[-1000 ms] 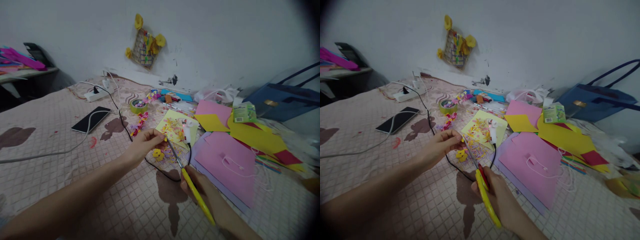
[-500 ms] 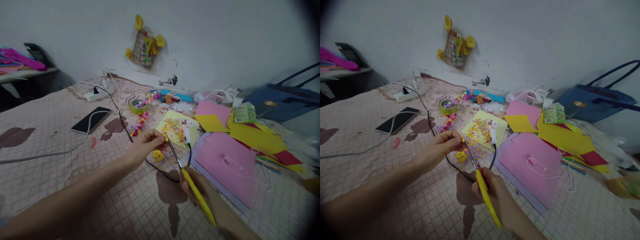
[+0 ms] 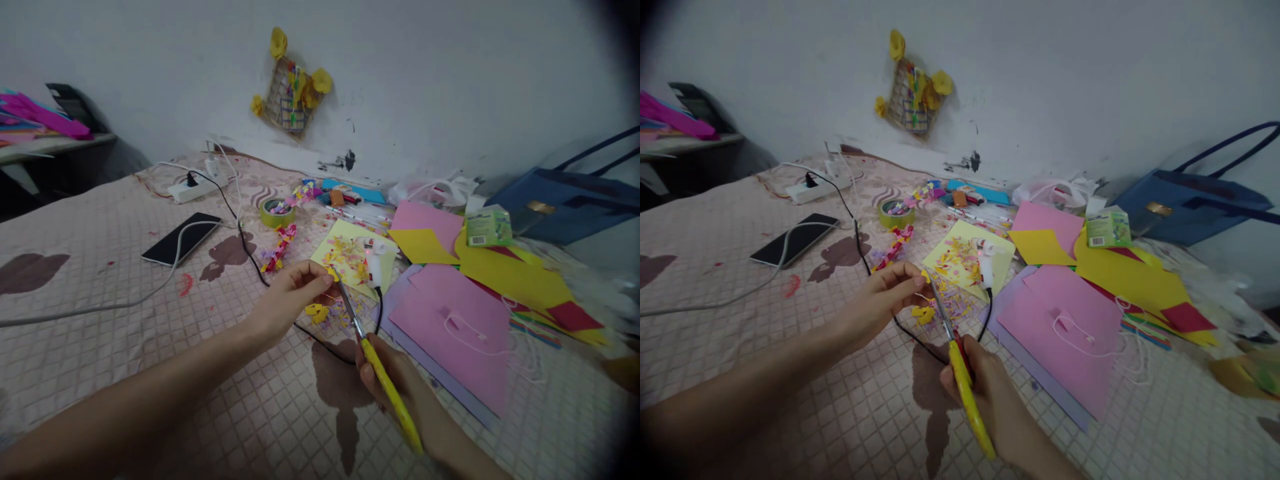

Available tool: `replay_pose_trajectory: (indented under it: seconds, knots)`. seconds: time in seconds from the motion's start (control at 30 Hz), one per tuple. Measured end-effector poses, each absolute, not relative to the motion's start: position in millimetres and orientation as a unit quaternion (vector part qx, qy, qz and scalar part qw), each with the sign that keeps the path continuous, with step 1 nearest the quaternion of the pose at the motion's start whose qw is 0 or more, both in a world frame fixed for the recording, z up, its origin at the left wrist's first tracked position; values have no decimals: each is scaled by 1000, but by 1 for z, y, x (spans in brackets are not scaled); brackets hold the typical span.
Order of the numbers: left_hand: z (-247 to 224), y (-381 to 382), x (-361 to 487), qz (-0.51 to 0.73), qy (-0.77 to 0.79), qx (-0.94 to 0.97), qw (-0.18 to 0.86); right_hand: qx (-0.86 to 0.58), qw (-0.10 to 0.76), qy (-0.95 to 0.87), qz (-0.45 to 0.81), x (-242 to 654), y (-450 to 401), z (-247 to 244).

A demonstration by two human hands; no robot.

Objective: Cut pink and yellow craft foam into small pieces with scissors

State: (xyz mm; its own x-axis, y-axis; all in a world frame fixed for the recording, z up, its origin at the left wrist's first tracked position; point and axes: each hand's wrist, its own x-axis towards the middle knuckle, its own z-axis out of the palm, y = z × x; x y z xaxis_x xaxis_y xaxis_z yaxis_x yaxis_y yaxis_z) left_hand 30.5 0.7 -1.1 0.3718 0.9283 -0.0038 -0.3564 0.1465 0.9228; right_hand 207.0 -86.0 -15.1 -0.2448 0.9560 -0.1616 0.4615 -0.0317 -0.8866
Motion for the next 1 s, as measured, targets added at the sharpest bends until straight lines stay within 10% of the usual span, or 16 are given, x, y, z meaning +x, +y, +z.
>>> replay_pose_trajectory:
  seconds: [1.0]
  knots:
    - [4,10,22,420,306,486,702,-550,264,-654,447,215,-87,-18]
